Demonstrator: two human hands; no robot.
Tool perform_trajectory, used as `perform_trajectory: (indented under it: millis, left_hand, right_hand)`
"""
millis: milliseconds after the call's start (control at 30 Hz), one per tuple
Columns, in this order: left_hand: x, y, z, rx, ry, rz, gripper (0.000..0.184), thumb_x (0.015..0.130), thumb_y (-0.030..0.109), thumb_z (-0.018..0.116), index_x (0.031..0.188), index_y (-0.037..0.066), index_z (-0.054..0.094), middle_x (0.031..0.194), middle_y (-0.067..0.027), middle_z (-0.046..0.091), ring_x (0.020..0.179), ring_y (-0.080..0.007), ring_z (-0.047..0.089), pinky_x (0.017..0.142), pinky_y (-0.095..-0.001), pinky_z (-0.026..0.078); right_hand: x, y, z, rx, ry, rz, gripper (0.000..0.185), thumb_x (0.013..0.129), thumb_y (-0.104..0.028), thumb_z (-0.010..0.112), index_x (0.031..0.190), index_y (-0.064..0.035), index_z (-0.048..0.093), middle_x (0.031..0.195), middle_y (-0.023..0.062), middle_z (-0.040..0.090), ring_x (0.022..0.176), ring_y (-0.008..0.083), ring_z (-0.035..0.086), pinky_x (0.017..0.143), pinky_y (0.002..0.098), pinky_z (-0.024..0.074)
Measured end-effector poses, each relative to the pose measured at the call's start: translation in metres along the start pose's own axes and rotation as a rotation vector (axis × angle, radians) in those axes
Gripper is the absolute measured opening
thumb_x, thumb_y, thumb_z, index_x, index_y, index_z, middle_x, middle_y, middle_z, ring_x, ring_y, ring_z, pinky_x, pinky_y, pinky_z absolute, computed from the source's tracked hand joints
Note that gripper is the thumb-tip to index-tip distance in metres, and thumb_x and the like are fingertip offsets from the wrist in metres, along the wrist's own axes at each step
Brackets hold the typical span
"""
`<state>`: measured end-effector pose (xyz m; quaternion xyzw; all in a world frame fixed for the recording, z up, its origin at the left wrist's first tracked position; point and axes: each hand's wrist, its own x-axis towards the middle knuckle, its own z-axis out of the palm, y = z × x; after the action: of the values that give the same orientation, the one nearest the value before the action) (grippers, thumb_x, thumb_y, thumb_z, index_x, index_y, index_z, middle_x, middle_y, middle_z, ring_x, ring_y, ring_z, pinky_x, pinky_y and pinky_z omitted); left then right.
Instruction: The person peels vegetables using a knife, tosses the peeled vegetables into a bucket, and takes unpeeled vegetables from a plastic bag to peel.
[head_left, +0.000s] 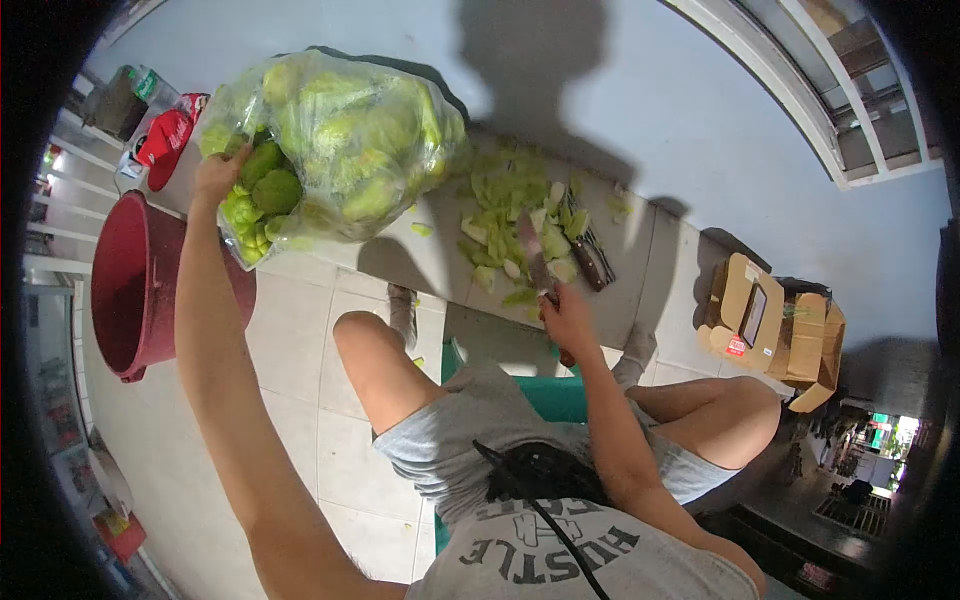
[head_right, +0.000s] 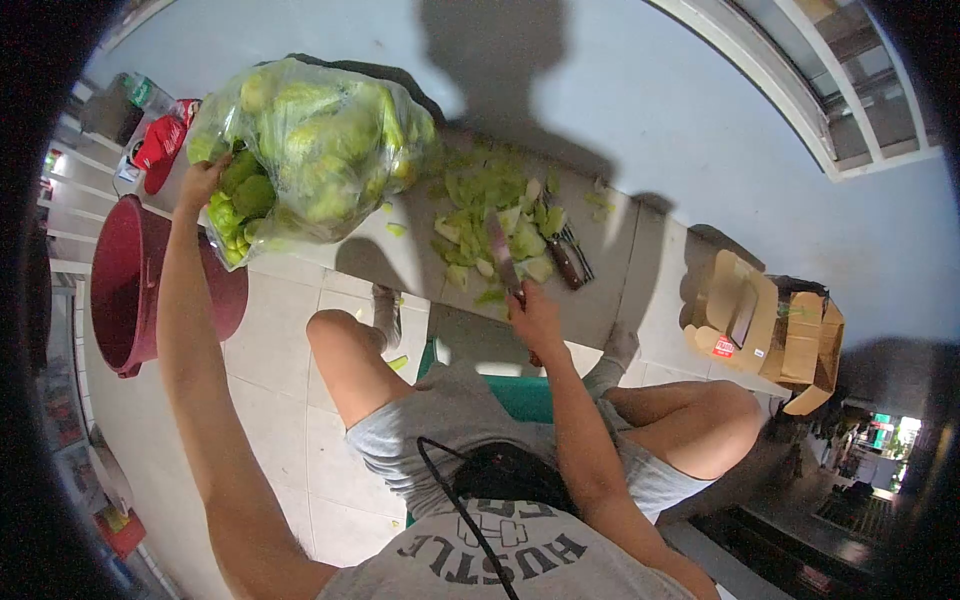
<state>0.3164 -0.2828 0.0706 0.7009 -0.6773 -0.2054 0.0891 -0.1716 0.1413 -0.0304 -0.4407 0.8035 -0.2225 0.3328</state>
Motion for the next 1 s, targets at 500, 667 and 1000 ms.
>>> perform_trajectory:
  millis: [500,667,1000]
  left_hand:
    - [0.064,-0.022,0.062,0.364,-0.091,0.168,0.077,0.078,0.065,0.062,0.109,-0.005,0.066,0.111,-0.0277,0.065,0.107,-0.0406,0.062,0.090,-0.0447,0.048]
    - [0.028,-0.016,0.033,0.036,-0.054,0.235,0.075,0.079,0.063,0.064,0.109,-0.007,0.065,0.106,-0.0256,0.067,0.101,-0.0364,0.064,0.087,-0.0419,0.048]
    - [-0.194,0.093,0.007,-1.208,0.199,0.181,0.063,0.088,0.043,0.067,0.124,-0.005,0.048,0.098,-0.0122,0.063,0.085,-0.0199,0.063,0.072,-0.0331,0.051]
  right_hand:
    - [0.002,0.008,0.001,0.001,0.014,-0.065,0.027,0.092,-0.022,0.059,0.098,0.0037,0.053,0.078,0.0183,0.065,0.070,0.0277,0.066,0.065,0.0398,0.0484]
    - [0.000,0.013,-0.002,0.012,0.005,-0.047,0.029,0.093,-0.021,0.059,0.105,0.0047,0.054,0.085,0.0202,0.065,0.073,0.0267,0.065,0.067,0.0381,0.0494]
    - [-0.003,-0.013,-0.016,0.187,0.299,-0.112,0.027,0.091,-0.010,0.056,0.112,0.0060,0.048,0.085,0.0218,0.062,0.075,0.0313,0.063,0.066,0.0411,0.0474]
